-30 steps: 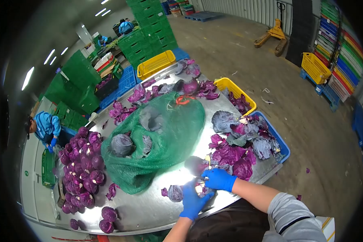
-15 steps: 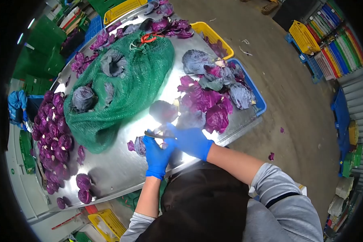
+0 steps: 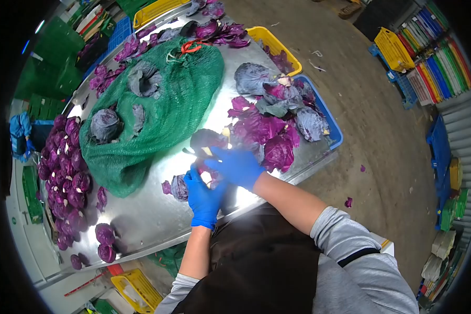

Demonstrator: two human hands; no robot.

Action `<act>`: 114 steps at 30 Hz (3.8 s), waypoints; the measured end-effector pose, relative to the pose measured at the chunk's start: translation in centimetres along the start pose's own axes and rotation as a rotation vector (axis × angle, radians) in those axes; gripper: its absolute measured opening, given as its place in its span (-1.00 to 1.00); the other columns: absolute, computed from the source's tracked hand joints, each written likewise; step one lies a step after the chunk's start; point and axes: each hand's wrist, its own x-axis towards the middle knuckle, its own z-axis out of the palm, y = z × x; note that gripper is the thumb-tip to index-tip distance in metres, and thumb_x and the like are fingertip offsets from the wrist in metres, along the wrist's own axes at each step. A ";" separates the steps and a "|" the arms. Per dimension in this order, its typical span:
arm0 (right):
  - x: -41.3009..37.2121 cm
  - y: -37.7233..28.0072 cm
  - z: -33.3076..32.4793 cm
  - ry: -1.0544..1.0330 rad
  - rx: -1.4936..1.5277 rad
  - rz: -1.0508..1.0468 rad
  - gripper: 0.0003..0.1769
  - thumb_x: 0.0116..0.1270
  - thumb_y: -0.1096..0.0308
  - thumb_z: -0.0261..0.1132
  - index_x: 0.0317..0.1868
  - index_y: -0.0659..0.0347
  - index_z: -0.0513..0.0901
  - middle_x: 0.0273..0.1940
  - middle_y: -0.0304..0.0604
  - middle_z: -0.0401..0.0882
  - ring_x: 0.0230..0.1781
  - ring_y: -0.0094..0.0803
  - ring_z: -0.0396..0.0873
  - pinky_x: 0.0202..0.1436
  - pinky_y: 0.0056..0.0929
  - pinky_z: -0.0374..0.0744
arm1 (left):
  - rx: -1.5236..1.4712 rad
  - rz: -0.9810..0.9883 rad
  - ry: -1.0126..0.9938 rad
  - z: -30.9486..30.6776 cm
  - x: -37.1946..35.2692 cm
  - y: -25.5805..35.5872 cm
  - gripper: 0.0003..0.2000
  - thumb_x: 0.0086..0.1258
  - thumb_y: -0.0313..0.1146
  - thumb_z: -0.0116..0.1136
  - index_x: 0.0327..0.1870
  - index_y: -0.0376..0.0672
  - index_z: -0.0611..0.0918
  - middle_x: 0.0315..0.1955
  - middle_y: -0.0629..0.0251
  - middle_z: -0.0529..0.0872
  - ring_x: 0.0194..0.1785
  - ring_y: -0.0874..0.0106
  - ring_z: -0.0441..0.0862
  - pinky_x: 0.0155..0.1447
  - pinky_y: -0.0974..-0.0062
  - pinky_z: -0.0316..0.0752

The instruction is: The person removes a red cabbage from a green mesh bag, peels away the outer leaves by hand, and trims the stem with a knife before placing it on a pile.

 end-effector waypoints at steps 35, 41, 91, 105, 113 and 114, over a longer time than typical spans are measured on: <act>-1.2 0.2 -0.8 -0.232 0.137 0.261 -0.49 0.23 -0.08 0.24 0.08 0.03 0.53 -0.22 -0.02 0.67 -0.26 -0.11 0.66 -0.27 -0.15 0.59 | -0.439 0.167 0.065 -0.4 -3.5 -6.4 -0.11 -0.12 -0.19 0.55 0.28 -0.26 0.32 0.14 0.04 0.37 0.25 0.12 0.33 0.35 0.22 0.24; -2.6 -1.7 -1.1 -0.348 0.101 0.038 -0.19 0.14 -0.34 0.20 0.26 0.03 0.39 -0.23 0.03 0.67 -0.28 -0.01 0.66 -0.21 -0.14 0.60 | -0.353 0.140 0.038 -0.4 -2.3 -6.0 -0.18 -0.12 -0.11 0.54 0.17 -0.30 0.39 0.04 0.09 0.43 0.16 0.19 0.40 0.26 0.25 0.29; -0.9 -0.1 -1.3 -0.153 0.451 0.037 -0.36 0.24 -0.15 0.25 0.20 0.08 0.51 0.02 0.06 0.59 -0.04 -0.11 0.61 0.05 -0.25 0.54 | -0.487 0.066 -0.184 -0.6 -0.8 -5.0 -0.11 -0.09 -0.18 0.56 0.27 -0.36 0.32 0.15 0.02 0.43 0.25 0.21 0.38 0.34 0.32 0.27; -4.6 2.9 1.1 -0.179 0.403 0.317 -0.59 0.21 0.01 0.33 -0.19 0.21 0.63 -0.44 -0.02 0.61 -0.40 -0.17 0.61 -0.27 -0.27 0.53 | -0.317 0.109 -0.097 0.0 -2.0 -3.5 0.05 -0.18 -0.04 0.56 0.33 -0.36 0.21 0.17 -0.07 0.35 0.26 0.08 0.32 0.33 0.23 0.25; -3.7 -0.3 -0.8 -0.316 0.483 0.262 -0.38 0.11 -0.16 0.37 0.01 0.14 0.61 -0.21 -0.10 0.62 -0.19 -0.28 0.60 -0.10 -0.33 0.53 | -0.203 0.070 0.023 -1.3 -5.5 -3.1 -0.01 -0.06 -0.29 0.52 0.38 -0.38 0.11 0.31 0.00 0.21 0.38 0.18 0.19 0.46 0.32 0.07; -3.7 -0.4 -1.1 -0.325 0.498 0.276 -0.40 0.11 -0.15 0.38 -0.01 0.14 0.62 -0.21 -0.10 0.62 -0.20 -0.29 0.59 -0.10 -0.34 0.52 | -0.299 0.053 0.005 -0.8 -5.7 -3.1 0.01 -0.07 -0.30 0.52 0.39 -0.37 0.09 0.32 0.00 0.20 0.39 0.19 0.18 0.46 0.32 0.06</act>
